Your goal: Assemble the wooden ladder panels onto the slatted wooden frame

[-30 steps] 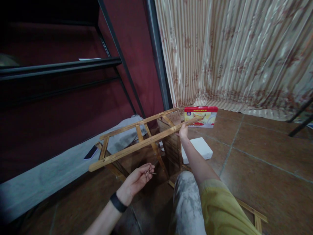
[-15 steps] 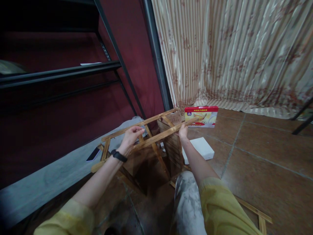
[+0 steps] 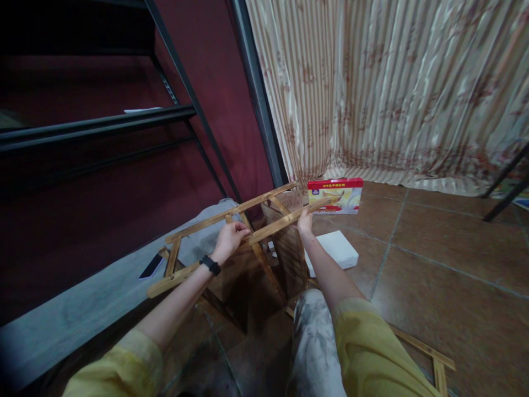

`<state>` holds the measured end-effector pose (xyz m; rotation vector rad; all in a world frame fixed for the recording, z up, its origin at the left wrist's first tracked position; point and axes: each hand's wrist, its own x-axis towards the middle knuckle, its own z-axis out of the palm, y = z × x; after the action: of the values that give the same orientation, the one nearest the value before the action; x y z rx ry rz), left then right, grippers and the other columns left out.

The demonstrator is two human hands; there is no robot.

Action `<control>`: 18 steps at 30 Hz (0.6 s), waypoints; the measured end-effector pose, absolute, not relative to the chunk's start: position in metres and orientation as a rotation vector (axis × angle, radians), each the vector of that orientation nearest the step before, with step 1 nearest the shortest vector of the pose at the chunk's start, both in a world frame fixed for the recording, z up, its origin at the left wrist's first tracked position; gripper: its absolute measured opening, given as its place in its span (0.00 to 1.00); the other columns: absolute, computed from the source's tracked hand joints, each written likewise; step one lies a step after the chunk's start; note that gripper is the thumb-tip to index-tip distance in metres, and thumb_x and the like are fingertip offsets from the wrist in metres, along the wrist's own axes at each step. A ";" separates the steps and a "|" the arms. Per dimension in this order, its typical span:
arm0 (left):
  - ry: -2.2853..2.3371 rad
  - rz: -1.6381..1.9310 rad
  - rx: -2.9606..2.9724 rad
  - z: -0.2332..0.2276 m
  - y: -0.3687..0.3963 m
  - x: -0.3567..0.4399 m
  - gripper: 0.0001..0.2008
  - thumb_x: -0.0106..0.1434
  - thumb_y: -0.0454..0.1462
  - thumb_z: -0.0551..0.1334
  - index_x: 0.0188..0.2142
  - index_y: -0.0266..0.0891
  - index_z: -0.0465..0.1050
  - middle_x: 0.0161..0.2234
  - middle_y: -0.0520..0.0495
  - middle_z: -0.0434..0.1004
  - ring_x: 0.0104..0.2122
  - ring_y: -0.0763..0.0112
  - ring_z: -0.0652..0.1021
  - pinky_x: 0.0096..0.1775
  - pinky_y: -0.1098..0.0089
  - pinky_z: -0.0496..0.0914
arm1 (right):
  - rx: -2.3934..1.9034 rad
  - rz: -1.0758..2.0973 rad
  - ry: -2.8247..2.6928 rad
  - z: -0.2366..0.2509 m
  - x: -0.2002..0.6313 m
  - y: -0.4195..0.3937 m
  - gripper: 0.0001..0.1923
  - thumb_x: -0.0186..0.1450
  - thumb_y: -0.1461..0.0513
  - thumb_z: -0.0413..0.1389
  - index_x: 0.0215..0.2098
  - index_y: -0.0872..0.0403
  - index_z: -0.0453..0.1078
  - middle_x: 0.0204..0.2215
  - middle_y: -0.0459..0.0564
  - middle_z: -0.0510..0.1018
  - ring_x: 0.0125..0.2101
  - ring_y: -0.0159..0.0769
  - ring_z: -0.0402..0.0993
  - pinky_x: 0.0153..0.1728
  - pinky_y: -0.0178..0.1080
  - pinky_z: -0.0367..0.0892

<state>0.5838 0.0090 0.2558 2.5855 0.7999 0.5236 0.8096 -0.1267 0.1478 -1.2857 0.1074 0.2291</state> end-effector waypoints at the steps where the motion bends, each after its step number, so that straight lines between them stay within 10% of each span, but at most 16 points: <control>1: 0.769 0.504 2.635 0.258 0.008 0.583 0.06 0.59 0.39 0.63 0.31 0.40 0.77 0.31 0.47 0.80 0.33 0.66 0.76 0.34 0.69 0.64 | -1.290 0.229 0.109 0.148 0.810 -0.127 0.19 0.68 0.51 0.42 0.49 0.54 0.62 0.54 0.60 0.66 0.50 0.45 0.69 0.34 0.45 0.77; 18: 0.682 0.328 2.733 0.246 0.007 0.594 0.05 0.59 0.39 0.64 0.33 0.43 0.79 0.33 0.47 0.81 0.36 0.64 0.77 0.36 0.70 0.65 | -1.304 0.266 0.137 0.154 0.811 -0.128 0.22 0.68 0.51 0.41 0.53 0.56 0.60 0.57 0.62 0.63 0.51 0.48 0.68 0.34 0.45 0.77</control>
<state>0.5941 0.0070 0.2456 2.7328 0.6824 0.3282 0.8108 -0.1281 0.1537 -1.3041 0.1365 0.2665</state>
